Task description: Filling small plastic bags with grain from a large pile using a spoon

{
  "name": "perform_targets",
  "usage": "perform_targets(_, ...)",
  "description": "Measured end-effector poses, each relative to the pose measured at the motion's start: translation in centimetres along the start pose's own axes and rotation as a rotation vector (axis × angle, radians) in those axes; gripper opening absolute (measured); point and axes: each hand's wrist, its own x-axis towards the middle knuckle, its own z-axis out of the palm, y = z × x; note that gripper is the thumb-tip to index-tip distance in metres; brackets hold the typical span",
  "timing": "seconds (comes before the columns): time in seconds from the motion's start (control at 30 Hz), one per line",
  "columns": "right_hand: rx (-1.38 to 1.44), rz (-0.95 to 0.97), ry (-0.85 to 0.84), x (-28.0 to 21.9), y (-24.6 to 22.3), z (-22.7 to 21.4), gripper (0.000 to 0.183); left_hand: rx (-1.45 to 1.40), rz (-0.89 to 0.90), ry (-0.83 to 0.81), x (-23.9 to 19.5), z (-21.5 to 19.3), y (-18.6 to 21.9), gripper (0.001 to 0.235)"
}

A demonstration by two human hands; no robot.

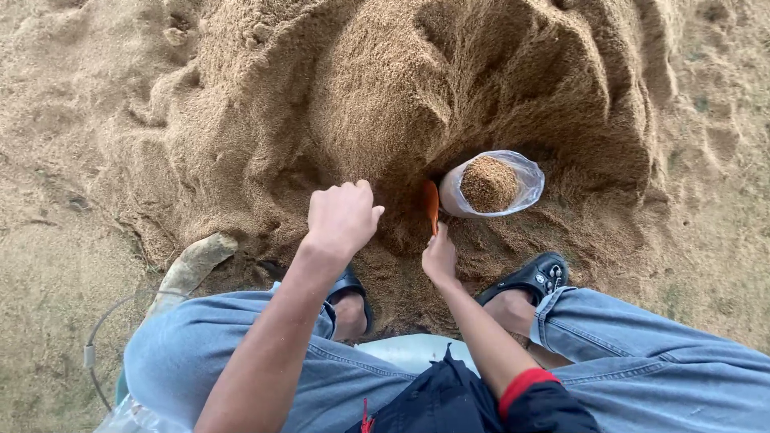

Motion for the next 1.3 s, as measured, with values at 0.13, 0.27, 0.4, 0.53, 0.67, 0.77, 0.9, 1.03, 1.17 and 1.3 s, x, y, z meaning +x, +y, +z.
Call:
perform_targets(0.13, 0.093, 0.061, -0.007, -0.7, -0.3, 2.5, 0.036, 0.008, 0.001, -0.006, -0.1, 0.0, 0.1, 0.043)
perform_targets(0.27, 0.191, 0.123, -0.146, 0.0, 0.8, 3.6, 0.031, 0.026, 0.007, 0.017, -0.2, -0.1, 0.5, 0.042)
perform_targets(0.4, 0.322, 0.129, -0.177, -0.3, -1.3, 1.5, 0.033, 0.019, 0.018, 0.027, 0.0, -0.3, 0.7, 0.041)
perform_targets(0.53, 0.368, 0.066, -0.156, -1.8, -5.8, -3.1, 0.036, -0.003, 0.035, 0.036, 0.3, -0.2, 0.2, 0.042)
perform_targets(0.67, 0.431, 0.013, -0.147, -3.6, -9.7, -8.1, 0.033, -0.011, 0.020, 0.009, 0.5, -0.5, 0.1, 0.043)
perform_targets(0.77, 0.446, -0.038, -0.096, -6.1, -12.6, -12.9, 0.030, -0.017, 0.018, -0.009, 0.1, -1.0, 0.2, 0.045)
perform_targets(0.9, 0.430, -0.163, 0.064, -6.7, -12.2, -18.7, 0.031, -0.011, 0.018, -0.016, 0.1, -1.4, 0.0, 0.046)
perform_targets(1.03, 0.307, -0.206, 0.261, -5.6, -9.2, -22.3, 0.026, -0.019, 0.019, -0.011, -0.4, -1.4, 0.0, 0.044)
perform_targets(1.17, -0.387, -0.334, 0.572, -5.6, -9.4, -23.7, 0.019, -0.030, 0.031, -0.041, -0.5, -1.5, -0.1, 0.046)
perform_targets(1.3, -0.177, -0.597, 0.826, -3.8, -6.9, -20.0, 0.024, -0.020, 0.012, -0.046, -0.7, -2.4, 0.2, 0.045)
